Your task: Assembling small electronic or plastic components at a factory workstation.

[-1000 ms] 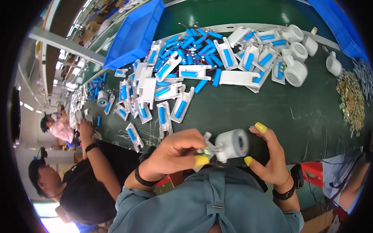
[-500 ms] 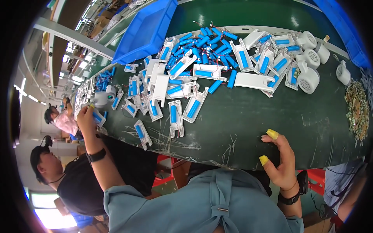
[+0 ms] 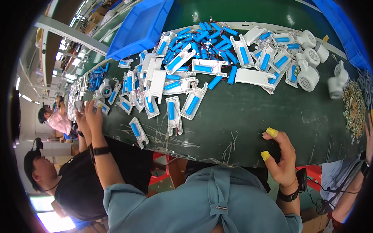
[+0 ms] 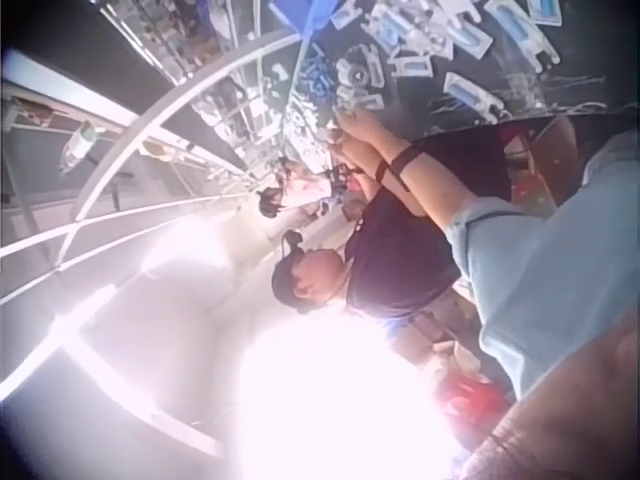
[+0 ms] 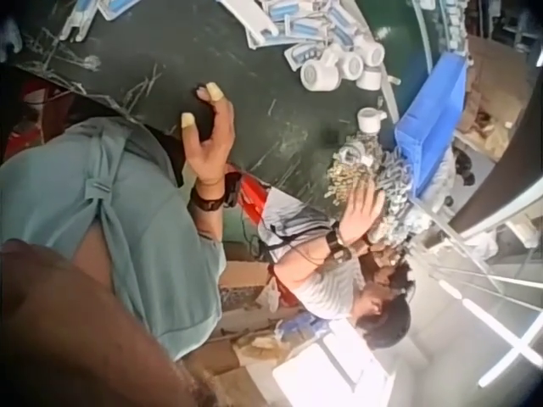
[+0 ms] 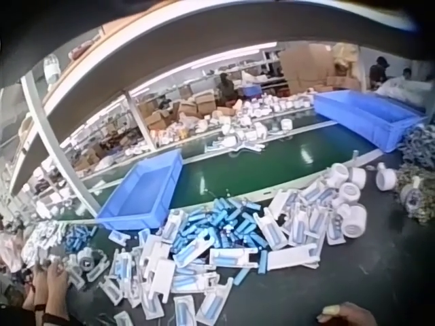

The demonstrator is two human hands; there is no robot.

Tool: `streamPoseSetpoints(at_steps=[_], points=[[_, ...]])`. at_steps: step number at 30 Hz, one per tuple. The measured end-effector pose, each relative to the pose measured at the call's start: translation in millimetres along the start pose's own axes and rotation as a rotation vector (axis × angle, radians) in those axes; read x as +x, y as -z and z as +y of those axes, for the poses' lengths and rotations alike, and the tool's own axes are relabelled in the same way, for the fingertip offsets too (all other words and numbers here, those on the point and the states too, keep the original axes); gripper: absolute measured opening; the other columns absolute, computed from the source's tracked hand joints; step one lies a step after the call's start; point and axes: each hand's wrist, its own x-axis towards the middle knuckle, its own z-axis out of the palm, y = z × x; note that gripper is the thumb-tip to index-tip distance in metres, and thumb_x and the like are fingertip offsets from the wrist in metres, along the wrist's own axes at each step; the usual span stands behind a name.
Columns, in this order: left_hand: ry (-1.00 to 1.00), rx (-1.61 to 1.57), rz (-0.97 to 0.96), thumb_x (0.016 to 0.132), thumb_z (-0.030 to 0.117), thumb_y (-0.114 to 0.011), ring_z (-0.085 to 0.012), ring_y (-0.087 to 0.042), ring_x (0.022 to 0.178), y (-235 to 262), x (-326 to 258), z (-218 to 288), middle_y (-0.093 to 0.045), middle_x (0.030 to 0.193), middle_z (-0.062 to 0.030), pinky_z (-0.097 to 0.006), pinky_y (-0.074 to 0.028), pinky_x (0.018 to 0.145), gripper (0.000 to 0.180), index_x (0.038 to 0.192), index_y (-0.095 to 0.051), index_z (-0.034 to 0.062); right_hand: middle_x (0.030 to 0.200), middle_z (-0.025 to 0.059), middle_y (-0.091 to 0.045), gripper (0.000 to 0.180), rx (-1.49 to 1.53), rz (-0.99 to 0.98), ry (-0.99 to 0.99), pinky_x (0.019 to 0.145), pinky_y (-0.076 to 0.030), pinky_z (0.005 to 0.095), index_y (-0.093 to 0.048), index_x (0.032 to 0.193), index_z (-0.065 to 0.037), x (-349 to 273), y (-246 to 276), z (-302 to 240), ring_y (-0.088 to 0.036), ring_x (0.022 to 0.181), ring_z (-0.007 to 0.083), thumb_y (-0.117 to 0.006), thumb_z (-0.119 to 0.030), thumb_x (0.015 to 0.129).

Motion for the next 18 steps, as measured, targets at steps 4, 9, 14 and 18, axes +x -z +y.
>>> streamPoseSetpoints(at_steps=[4,9,14,18], points=[[0.146,-0.942,-0.639,0.086,-0.003,-0.065,-0.0105,-0.056,0.097,66,-31,83,-0.059,0.111,-0.0022,-0.024,-0.046,0.083,0.041,0.126,-0.058,0.0031,0.114,0.0136,-0.061,0.054,-0.063,-0.015,0.01,0.098,-0.042,0.0362,-0.052,0.129,0.003,0,2,-1,-0.058,0.107,0.027,-0.061,0.0,0.076],[0.455,-1.319,-1.049,0.085,-0.002,-0.068,-0.0073,-0.057,0.087,119,-57,126,-0.06,0.11,-0.002,-0.021,-0.048,0.075,0.04,0.124,-0.057,0.0018,0.113,0.0137,-0.061,0.054,-0.104,-0.034,0.034,0.095,-0.043,0.0358,-0.053,0.128,0.002,2,1,-3,-0.058,0.104,0.0275,-0.062,0.0,0.074],[0.391,-0.947,-0.717,0.092,0.009,-0.062,-0.0082,-0.058,0.081,107,-46,113,-0.061,0.093,0.001,-0.023,-0.047,0.069,0.03,0.121,-0.058,0.0032,0.111,0.0124,-0.062,0.056,-0.144,-0.046,0.069,0.095,-0.044,0.0355,-0.054,0.128,0.0,3,-1,-9,-0.058,0.102,0.0277,-0.061,0.001,0.072],[0.435,-0.315,-0.074,0.09,0.029,-0.066,-0.0161,-0.06,0.071,13,-11,23,-0.065,0.08,-0.0079,-0.032,-0.048,0.064,0.033,0.102,-0.066,-0.0016,0.111,0.0124,-0.061,0.055,-0.146,-0.045,0.099,0.094,-0.044,0.0354,-0.055,0.127,-0.001,4,-1,-9,-0.057,0.102,0.0278,-0.061,0.002,0.072]])
